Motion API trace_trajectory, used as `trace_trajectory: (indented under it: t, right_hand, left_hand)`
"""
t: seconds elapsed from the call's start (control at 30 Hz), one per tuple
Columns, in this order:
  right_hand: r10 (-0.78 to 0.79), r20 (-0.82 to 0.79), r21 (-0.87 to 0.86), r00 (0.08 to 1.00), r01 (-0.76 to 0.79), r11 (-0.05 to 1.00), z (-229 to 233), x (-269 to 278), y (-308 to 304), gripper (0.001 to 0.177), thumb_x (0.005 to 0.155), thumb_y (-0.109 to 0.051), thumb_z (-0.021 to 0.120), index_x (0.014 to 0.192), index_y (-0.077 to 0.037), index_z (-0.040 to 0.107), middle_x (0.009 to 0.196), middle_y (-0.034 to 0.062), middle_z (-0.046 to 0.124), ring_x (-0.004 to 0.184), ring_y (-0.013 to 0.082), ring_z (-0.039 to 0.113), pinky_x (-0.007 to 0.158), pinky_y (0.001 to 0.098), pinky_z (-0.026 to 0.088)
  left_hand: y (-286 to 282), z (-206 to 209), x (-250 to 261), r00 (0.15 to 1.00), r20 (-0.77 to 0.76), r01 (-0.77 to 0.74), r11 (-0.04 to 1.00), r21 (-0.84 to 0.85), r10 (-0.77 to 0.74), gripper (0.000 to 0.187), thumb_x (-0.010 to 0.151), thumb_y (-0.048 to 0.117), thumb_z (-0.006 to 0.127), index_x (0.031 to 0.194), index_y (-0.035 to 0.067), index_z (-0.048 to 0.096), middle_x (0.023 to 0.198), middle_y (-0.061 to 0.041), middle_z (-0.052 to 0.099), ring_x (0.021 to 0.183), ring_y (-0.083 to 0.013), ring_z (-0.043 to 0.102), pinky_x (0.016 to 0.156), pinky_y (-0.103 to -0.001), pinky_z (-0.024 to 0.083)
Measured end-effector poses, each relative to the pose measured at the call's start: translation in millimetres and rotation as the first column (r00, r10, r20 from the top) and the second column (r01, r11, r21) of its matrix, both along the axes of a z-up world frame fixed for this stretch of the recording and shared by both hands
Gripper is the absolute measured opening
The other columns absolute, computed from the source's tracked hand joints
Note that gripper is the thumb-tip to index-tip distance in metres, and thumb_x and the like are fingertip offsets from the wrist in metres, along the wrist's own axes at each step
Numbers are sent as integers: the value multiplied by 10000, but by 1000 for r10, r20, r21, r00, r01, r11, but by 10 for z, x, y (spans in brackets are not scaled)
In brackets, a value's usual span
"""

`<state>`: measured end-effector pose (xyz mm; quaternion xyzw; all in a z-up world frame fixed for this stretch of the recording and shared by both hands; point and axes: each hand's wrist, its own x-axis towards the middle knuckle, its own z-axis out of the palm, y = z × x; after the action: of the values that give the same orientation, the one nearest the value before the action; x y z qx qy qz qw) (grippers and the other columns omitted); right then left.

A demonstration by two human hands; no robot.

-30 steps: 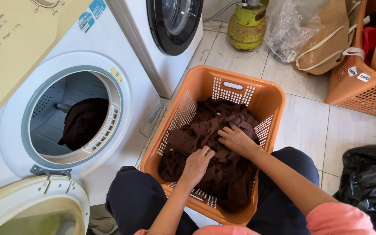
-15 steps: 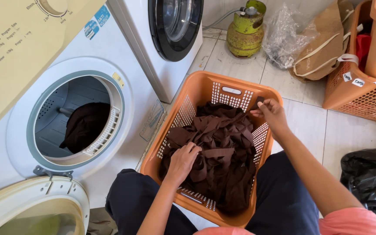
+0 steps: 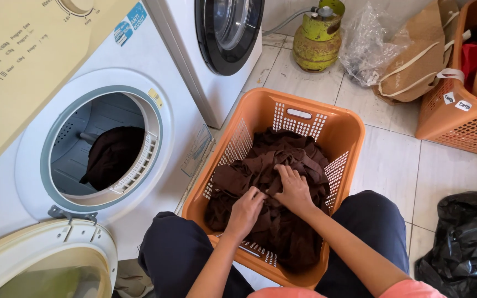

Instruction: Sorting and untangling brown fabric items in a laundry basket

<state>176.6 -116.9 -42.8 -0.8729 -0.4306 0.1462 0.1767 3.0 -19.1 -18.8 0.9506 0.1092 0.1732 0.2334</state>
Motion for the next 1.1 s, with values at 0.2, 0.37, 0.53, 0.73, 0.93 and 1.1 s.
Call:
trace_trajectory:
  t: [0.2,0.37,0.53,0.73,0.93,1.1]
  right_hand:
    - [77,227,-113,971,-52,992,-593,331,-172,319,720,-248,779,1028,-263,695,1149,-82,596,1086,208,594,839,387,496]
    - [-28,-218,125,976,56,991,-284,396,-365,262,796,-153,732,1048,-223,727,1066,-26,686,991,208,645,851,392,510]
    - [-2,-769,316,639,383,868,148,257,-503,149,886,-140,743,1018,-102,801,916,33,721,867,152,627,807,300,518]
    - [114,-894,366,434,559,744,208,79,-602,165,889,-102,746,1023,-6,753,834,11,664,737,107,579,723,242,470]
    - [198,-940,340,278,713,613,293,-49,-477,163,930,-139,729,1051,-30,735,768,-54,610,643,47,551,663,179,447]
    - [195,-938,344,286,712,612,453,-64,-418,190,922,-135,747,1074,-22,735,793,-15,654,665,85,624,713,211,511]
  left_hand:
    - [-72,-191,3,998,-13,55,998,11,-55,101,1064,66,478,1028,142,534,979,21,446,705,-150,545,600,-269,474]
    - [-141,4,1,993,-25,114,993,43,-113,185,1030,-26,470,1087,137,536,995,-25,423,725,-223,530,613,-324,469]
    - [-142,22,-23,989,-6,151,987,58,-151,176,1020,-3,473,1054,145,561,996,-21,370,723,-212,469,615,-329,447]
    - [83,-409,-2,988,-93,142,971,193,-126,27,890,161,662,886,138,674,1051,-38,502,949,-270,582,835,-445,500]
    - [210,-153,-17,966,11,-259,966,16,259,307,883,376,766,823,110,623,1167,-91,541,1009,-302,581,920,-496,473]
    - [-160,-62,85,964,6,-254,929,-268,266,497,845,259,825,1101,101,429,1300,-176,499,1174,-395,565,903,-502,510]
